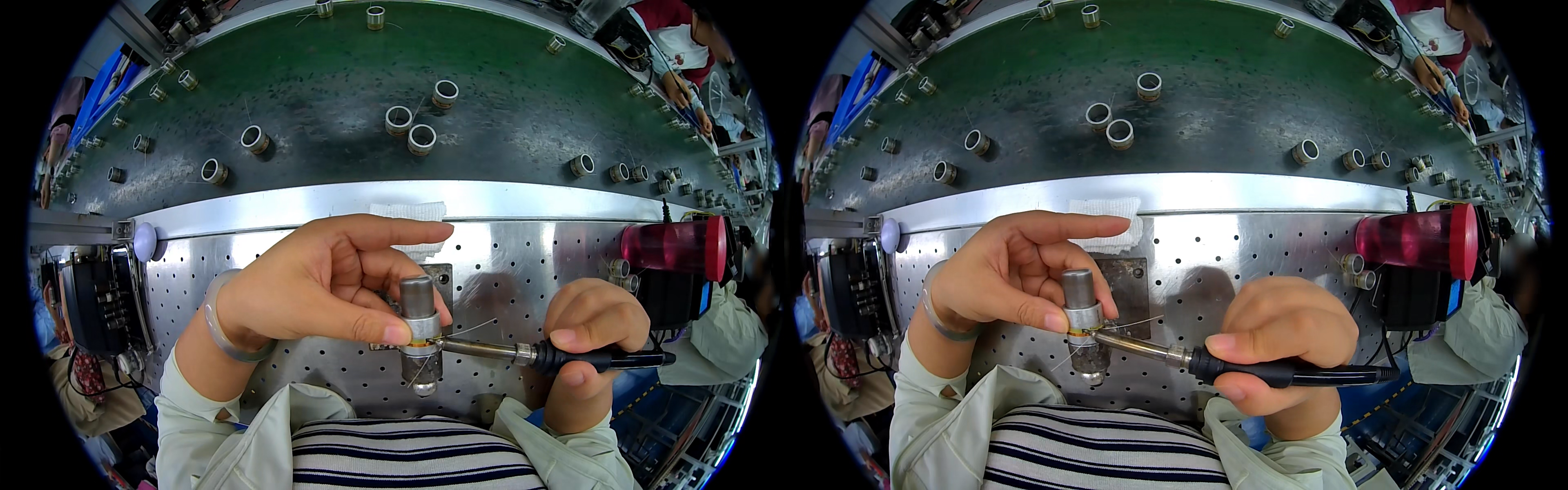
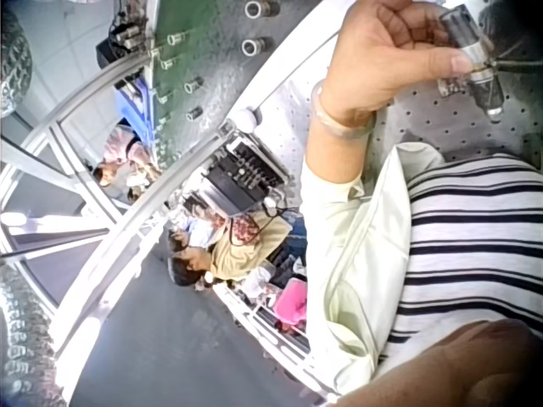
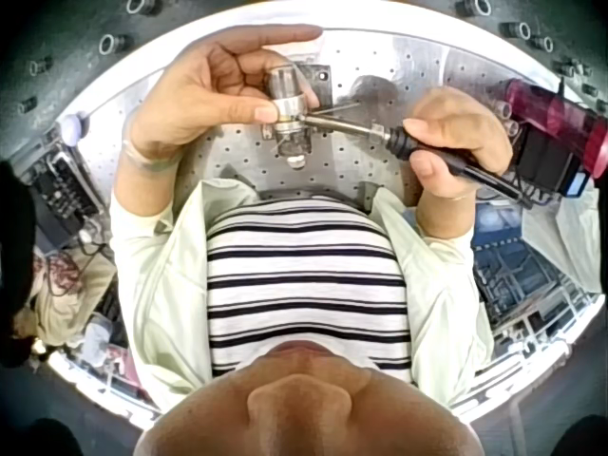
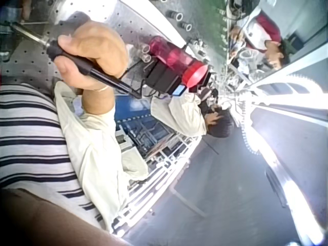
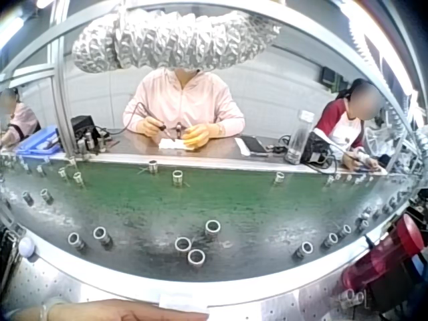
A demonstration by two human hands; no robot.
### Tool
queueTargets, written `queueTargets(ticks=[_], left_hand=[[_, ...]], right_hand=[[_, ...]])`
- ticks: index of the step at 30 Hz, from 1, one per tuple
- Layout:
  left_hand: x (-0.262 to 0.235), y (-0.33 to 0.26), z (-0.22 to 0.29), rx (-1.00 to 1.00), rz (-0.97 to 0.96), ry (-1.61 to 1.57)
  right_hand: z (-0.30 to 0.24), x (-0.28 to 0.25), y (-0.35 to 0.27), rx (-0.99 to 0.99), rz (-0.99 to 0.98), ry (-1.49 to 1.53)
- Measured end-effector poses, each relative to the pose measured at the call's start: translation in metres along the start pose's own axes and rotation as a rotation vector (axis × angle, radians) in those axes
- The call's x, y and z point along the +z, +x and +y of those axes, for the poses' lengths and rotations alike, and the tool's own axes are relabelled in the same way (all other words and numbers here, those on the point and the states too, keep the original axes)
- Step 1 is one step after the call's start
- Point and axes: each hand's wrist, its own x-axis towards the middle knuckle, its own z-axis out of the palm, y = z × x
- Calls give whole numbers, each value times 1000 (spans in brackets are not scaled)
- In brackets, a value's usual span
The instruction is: The person uses a soldering iron to apply solder to small cylindrical metal components held in a fixture. They repeatedly pick up components from a conveyor belt, solder them, and place them back on the belt.
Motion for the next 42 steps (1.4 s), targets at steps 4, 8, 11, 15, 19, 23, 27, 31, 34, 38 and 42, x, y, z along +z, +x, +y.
queueTargets(ticks=[4, 8, 11, 15, 19, 23, 27, 31, 34, 38, 42], left_hand=[[1, 0, 1, -6, 10, 2], [2, 0, 1, -10, 15, 3], [5, 0, 1, -6, 32, -5], [9, 1, 2, -15, 63, -3], [10, 2, 3, -14, 70, 20], [13, 2, 3, -17, 94, 17], [14, 1, 3, -18, 112, 40], [19, 1, 3, -34, 123, 61], [19, 1, 4, -19, 122, 59], [19, 1, 5, -35, 137, 37], [19, 2, 4, -47, 145, 24]], right_hand=[[-1, 0, 2, -5, -11, -10], [-1, 0, 1, -13, -11, -25], [-1, -1, 0, -17, -6, -20], [-1, -2, -1, -13, 1, -30], [-1, -4, -1, -14, -10, -27], [-1, -3, 0, -15, -2, -26], [-2, -3, 0, -17, -2, -31], [2, -6, -1, -32, -26, 13], [4, -9, -3, -41, 10, 84], [3, -6, -5, -37, 35, 38], [3, -6, -2, -31, 1, 16]])
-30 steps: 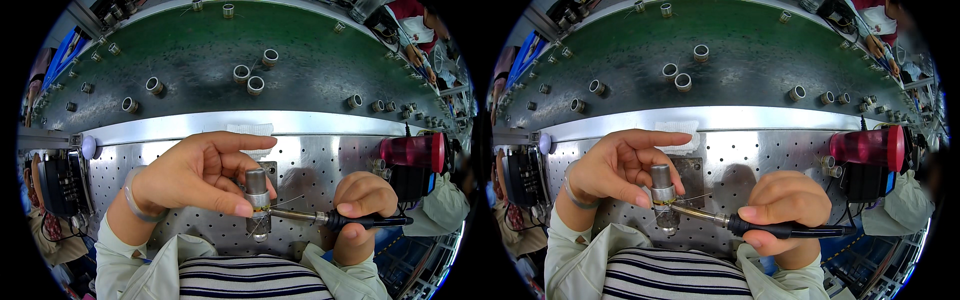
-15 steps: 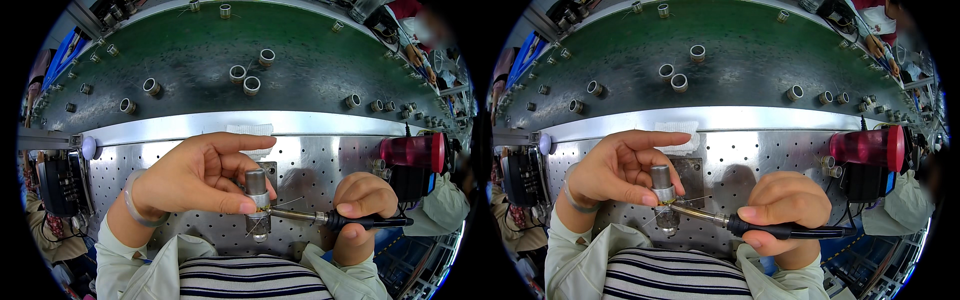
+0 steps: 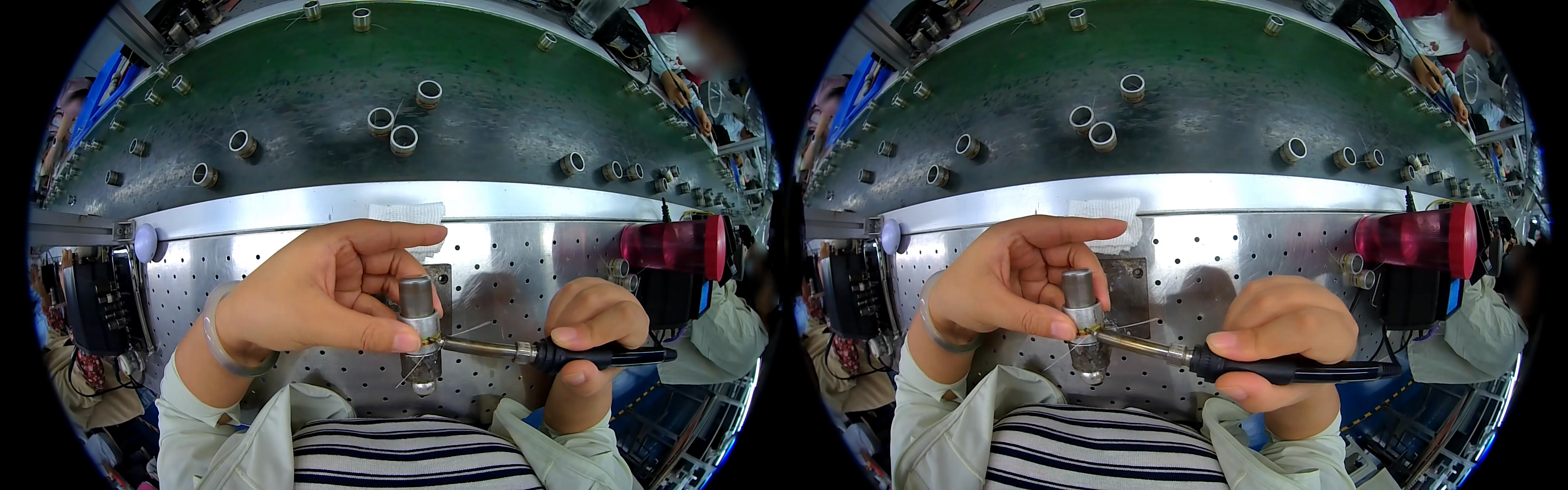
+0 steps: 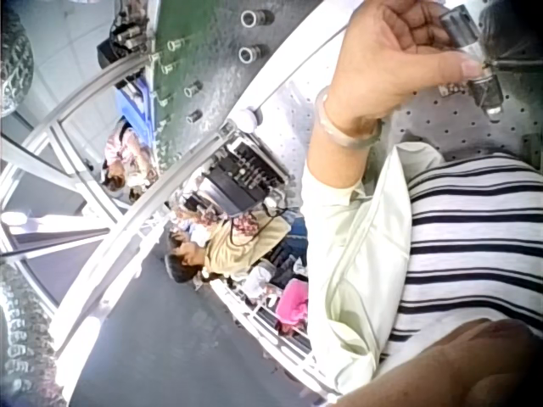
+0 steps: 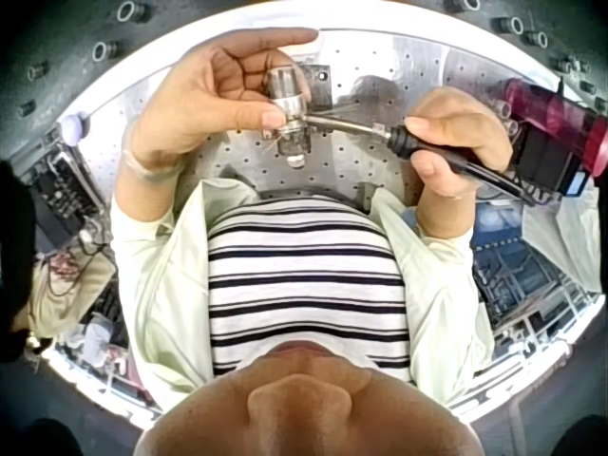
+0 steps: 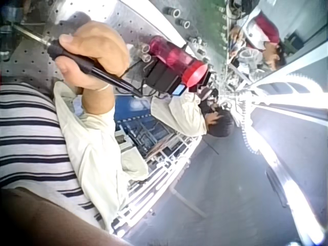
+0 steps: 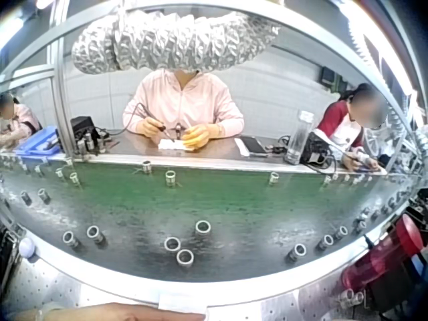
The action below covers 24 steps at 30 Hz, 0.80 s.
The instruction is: The person uses a soldering iron to apply solder to small cylindrical metal components held in a fixture. They repeatedly pick up components from a conveyor belt, solder them, and place them back on the belt.
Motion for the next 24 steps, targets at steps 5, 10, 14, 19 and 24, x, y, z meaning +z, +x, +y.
queueTargets(ticks=[5, 10, 14, 19, 24], left_hand=[[0, 1, -1, 6, -7, -3], [0, 2, -3, 6, -8, -6], [-3, 5, -4, -4, -61, -13], [-20, 7, 1, 48, -108, -31], [-66, 2, 49, 609, 477, 410]], right_hand=[[0, 1, 0, 3, 2, -18], [2, 1, -4, 13, 54, 56], [4, -1, -10, 23, 185, 169], [3, 6, -5, 76, 318, 158], [-5, 3, -8, 133, 476, 44]])
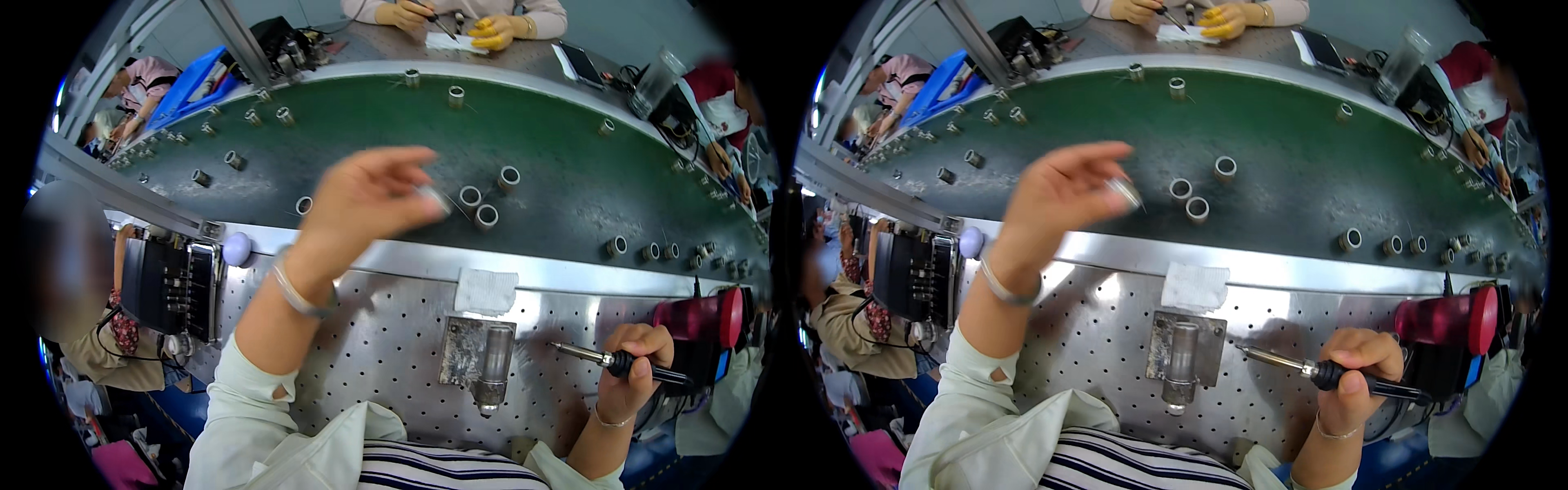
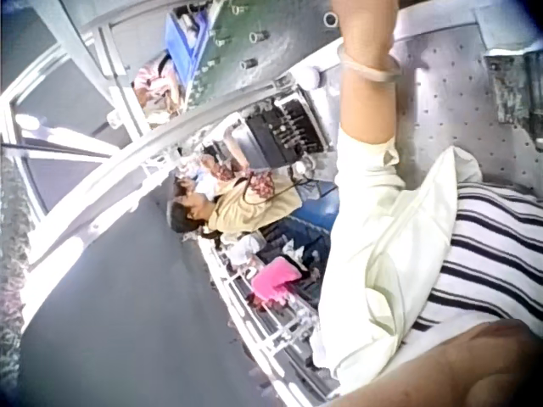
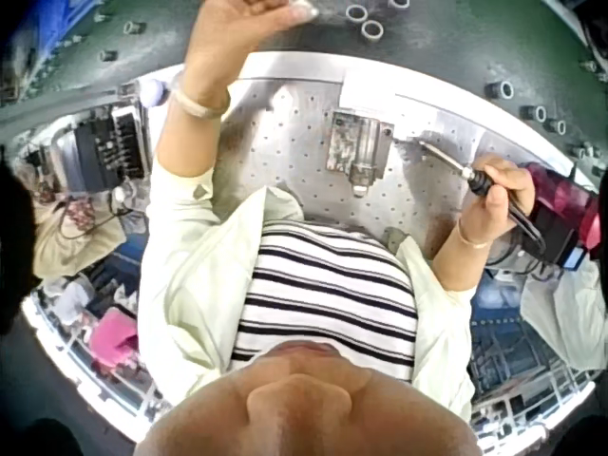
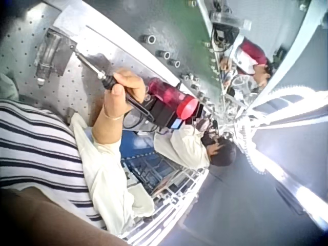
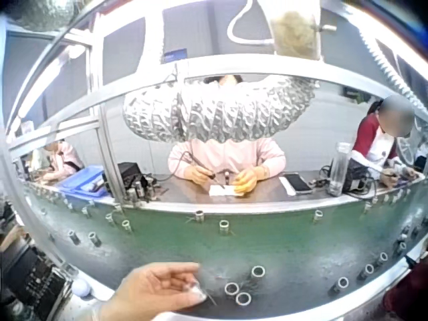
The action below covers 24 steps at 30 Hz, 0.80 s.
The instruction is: The person uses a soldering iron to apply solder to small cylindrical metal components held in a fixture. They repeatedly pick up components from a conveyor belt, solder them, and place them back on the belt.
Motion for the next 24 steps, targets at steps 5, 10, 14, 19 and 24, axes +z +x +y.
queueTargets(ticks=[5, 10, 14, 19, 24], left_hand=[[-145, 27, 2, 294, 657, 1021], [-192, 30, -16, 171, 682, 1298], [-124, 12, -2, 446, 475, 1212], [-80, -5, -7, 368, 285, 1498], [-39, -13, 6, 524, 175, 1225]], right_hand=[[-1, 9, 2, 23, -69, 6], [3, 9, 3, 59, -46, 73], [2, 6, 3, 71, -26, 64], [1, 9, 4, 57, -44, 87], [-2, 10, 3, 59, -52, 94]])
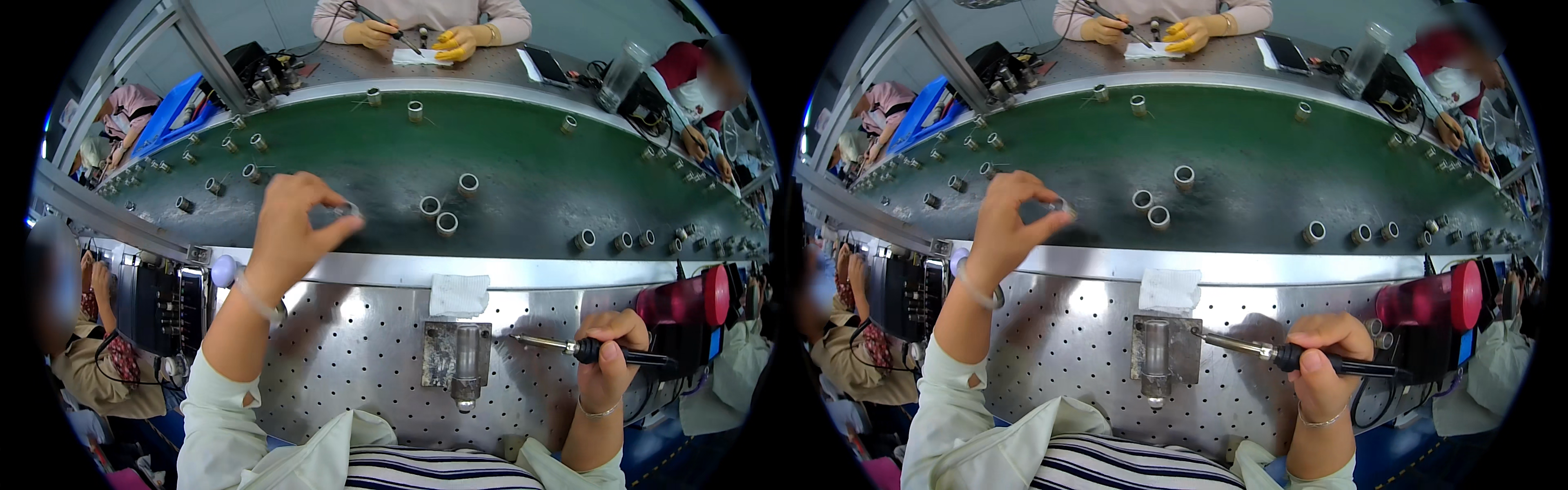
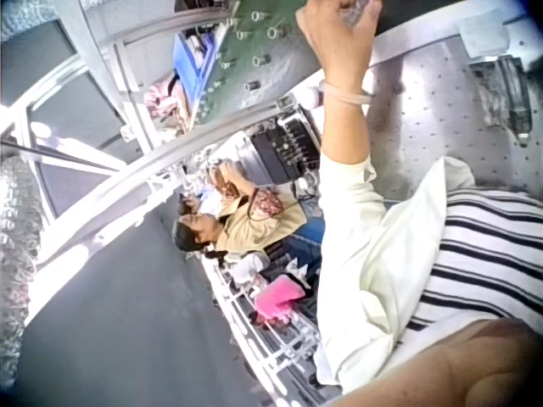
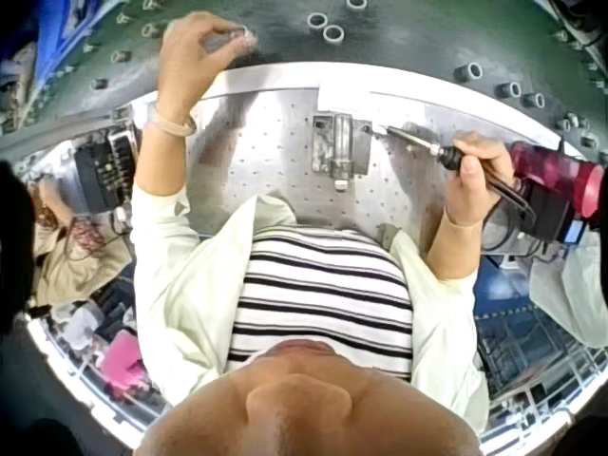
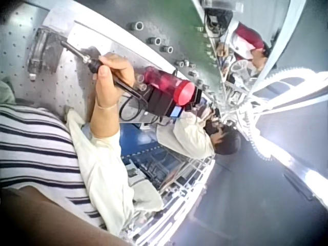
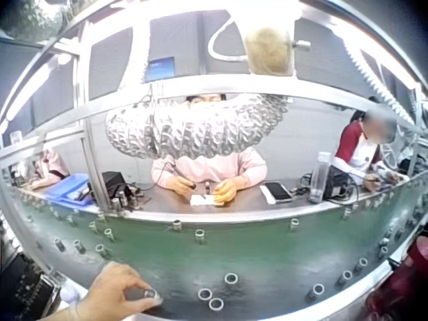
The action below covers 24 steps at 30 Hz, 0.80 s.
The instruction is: The person uses a soldering iron to apply solder to small cylindrical metal components held in a fixture. They repeatedly pick up components from a conveyor belt, solder them, and place them back on the belt.
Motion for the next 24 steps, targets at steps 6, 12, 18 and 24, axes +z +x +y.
queueTargets(ticks=[6, 12, 18, 24], left_hand=[[18, 2, 70, -338, -811, -1162], [43, -2, 72, -327, -1107, -1588], [30, -14, 85, -542, -1019, -1758], [24, -19, 97, -708, -1024, -1615]], right_hand=[[-4, 0, 0, 71, -15, -81], [2, -6, -2, 24, -82, 69], [1, -4, -5, 37, -86, 87], [-3, -9, -7, 121, -125, 108]])
